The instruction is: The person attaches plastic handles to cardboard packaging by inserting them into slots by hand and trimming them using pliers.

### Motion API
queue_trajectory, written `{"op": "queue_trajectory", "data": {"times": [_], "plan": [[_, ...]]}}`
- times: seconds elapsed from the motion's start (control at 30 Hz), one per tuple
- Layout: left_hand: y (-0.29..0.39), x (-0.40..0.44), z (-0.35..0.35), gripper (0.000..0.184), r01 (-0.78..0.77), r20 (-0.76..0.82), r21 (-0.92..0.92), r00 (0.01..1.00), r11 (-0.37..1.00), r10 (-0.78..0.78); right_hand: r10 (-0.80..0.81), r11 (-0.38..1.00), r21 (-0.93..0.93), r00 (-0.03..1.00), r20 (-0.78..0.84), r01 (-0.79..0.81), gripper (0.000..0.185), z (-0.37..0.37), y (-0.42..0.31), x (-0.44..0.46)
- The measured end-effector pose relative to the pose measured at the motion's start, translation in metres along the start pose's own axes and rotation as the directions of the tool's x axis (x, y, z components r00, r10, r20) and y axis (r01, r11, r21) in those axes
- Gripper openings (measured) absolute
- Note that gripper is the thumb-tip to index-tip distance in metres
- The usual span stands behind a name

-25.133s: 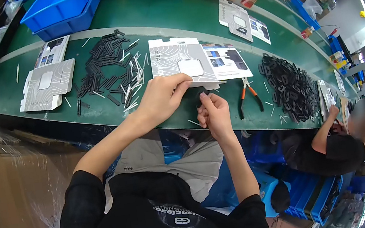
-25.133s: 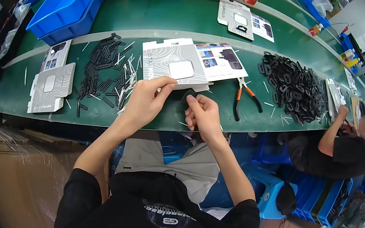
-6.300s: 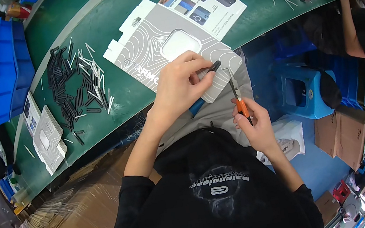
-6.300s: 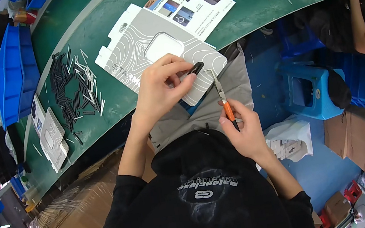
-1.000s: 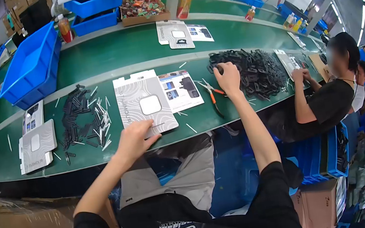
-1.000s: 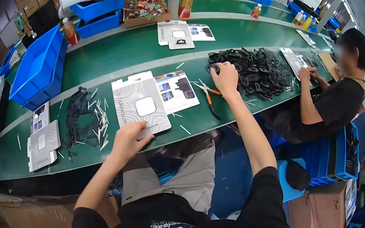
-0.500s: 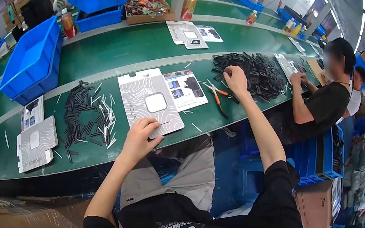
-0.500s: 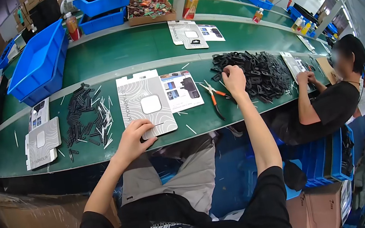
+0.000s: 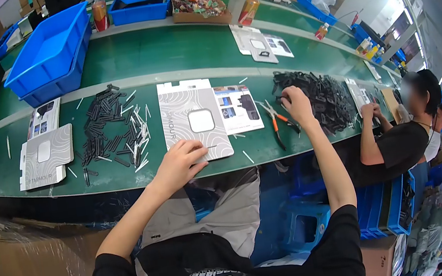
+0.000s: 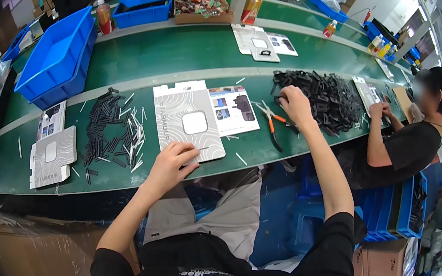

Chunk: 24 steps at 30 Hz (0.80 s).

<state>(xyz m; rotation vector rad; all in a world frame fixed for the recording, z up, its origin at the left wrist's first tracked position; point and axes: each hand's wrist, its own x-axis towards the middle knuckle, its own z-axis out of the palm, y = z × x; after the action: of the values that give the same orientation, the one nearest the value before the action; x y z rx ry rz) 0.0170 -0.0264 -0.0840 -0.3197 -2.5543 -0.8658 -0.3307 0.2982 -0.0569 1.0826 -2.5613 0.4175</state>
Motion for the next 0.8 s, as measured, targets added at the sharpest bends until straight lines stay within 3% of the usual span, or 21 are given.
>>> {"op": "queue_trajectory", "data": {"times": [0.2,0.33,0.53,0.8], "plan": [[0.002,0.004,0.002,0.028,-0.047,-0.022,0.069,0.999,0.996,0.049,0.082,0.997,0.003,0.997,-0.008,-0.082,0.027,0.005,-0.007,-0.006],[0.006,0.002,0.003,0.029,-0.006,-0.012,0.085,1.0,0.996,0.007,0.35,0.922,0.137,0.931,0.108,-0.363,0.029,0.007,-0.018,-0.003],[0.002,0.003,0.004,0.028,-0.037,-0.034,0.038,0.999,0.999,0.039,0.371,0.925,0.077,0.928,0.038,-0.373,0.029,-0.002,-0.016,-0.004],[0.003,0.003,0.002,0.03,-0.021,0.008,0.034,1.0,0.999,0.021,0.353,0.935,-0.075,0.933,0.075,-0.347,0.021,-0.004,-0.002,-0.015]]}}
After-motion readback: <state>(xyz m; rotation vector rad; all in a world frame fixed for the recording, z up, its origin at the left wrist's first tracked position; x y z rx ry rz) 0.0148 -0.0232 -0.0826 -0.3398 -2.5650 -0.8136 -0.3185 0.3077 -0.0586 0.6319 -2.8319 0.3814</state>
